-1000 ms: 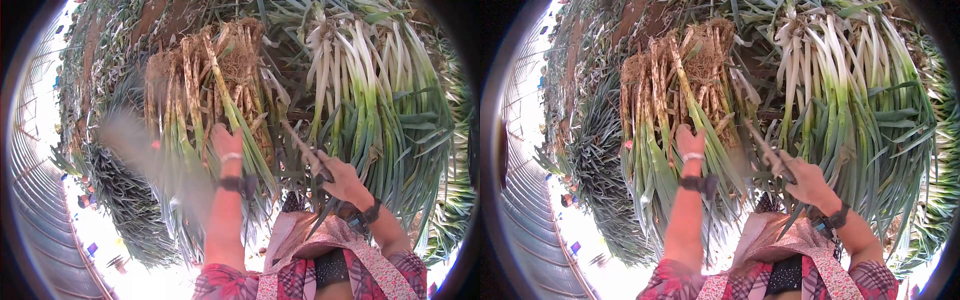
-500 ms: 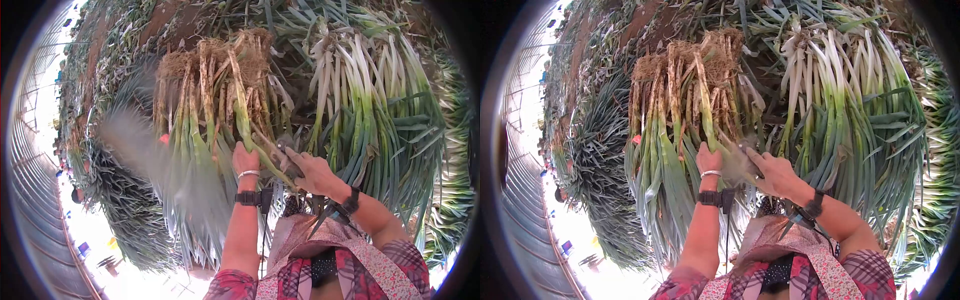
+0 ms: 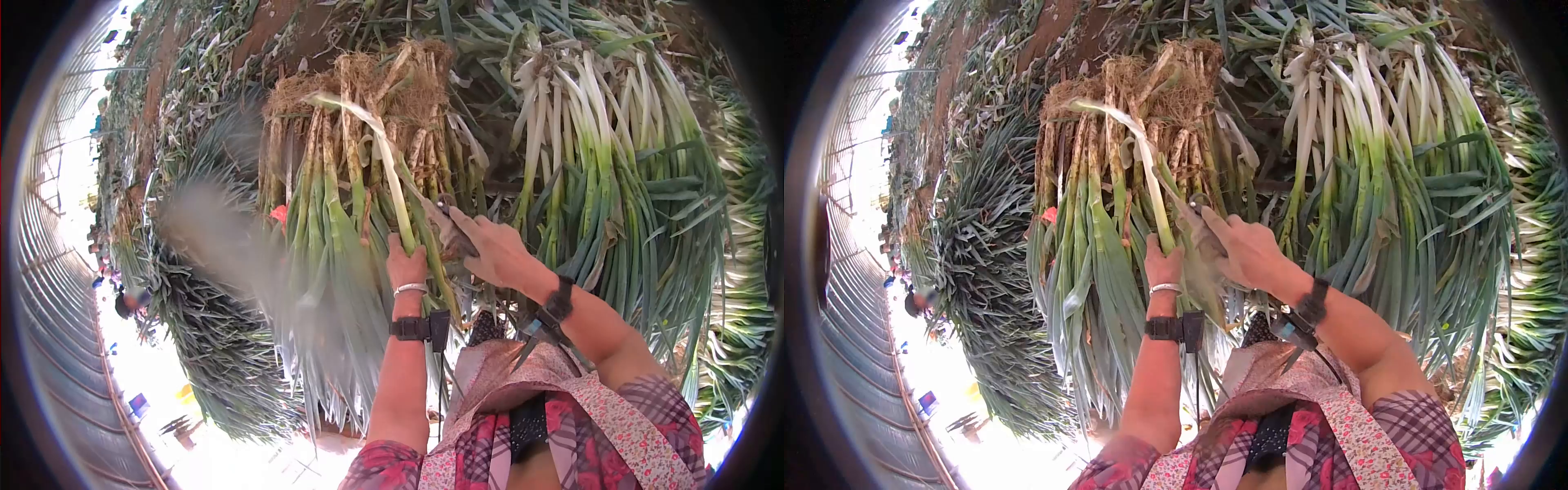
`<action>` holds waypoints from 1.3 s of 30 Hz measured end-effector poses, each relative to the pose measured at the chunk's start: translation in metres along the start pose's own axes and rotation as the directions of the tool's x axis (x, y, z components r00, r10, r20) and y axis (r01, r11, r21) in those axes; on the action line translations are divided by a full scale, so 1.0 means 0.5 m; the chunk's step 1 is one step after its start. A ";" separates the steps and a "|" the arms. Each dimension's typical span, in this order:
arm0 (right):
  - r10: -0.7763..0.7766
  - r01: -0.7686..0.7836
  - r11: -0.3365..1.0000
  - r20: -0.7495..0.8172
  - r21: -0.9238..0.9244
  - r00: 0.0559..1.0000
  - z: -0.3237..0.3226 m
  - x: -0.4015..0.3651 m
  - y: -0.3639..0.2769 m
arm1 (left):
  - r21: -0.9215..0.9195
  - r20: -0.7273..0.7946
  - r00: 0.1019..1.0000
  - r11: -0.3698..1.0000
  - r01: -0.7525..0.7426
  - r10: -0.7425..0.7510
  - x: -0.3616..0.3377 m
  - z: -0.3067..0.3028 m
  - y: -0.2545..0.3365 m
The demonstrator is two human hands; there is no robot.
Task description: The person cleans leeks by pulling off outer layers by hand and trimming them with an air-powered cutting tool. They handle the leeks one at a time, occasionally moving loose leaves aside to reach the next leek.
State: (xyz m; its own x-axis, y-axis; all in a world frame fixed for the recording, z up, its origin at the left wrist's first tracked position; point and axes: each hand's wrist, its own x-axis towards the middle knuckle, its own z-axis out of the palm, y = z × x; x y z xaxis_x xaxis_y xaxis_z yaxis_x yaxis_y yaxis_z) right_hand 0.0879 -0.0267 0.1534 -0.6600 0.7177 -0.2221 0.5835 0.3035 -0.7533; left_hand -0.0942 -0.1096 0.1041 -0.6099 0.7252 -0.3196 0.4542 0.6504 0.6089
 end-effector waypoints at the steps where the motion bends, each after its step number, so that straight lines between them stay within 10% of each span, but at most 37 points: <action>1: -0.004 0.003 1.000 -0.014 -0.022 1.000 0.001 0.018 0.002 | -0.020 0.004 1.000 1.000 0.004 -0.004 -0.002 -0.003 -0.002; 16: 0.002 -0.016 0.990 -0.099 -0.139 0.995 0.012 0.210 0.020 | -0.039 0.080 0.996 0.998 0.053 -0.050 -0.031 -0.030 -0.029; 23: 0.011 -0.020 0.993 -0.078 -0.115 0.997 0.018 0.150 0.009 | -0.214 0.120 0.993 0.976 0.044 -0.019 -0.034 -0.045 -0.044; 25: 0.018 -0.022 0.995 -0.047 -0.096 0.999 0.010 0.141 0.008 | -0.446 0.304 0.946 0.862 0.242 -0.108 -0.039 -0.064 -0.036; 39: 0.152 -0.148 0.987 -0.058 0.065 0.987 -0.036 0.055 0.071 | -0.445 0.430 0.894 0.832 0.331 -0.125 -0.083 -0.066 0.024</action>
State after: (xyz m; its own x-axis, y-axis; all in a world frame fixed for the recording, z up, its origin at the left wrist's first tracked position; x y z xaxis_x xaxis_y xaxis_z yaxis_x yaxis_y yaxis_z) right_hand 0.0989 0.0151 0.1314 -0.5352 0.7908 -0.2971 0.6426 0.1528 -0.7508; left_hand -0.0848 -0.1394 0.1485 -0.3227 0.6641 -0.6744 -0.1129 0.6804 0.7241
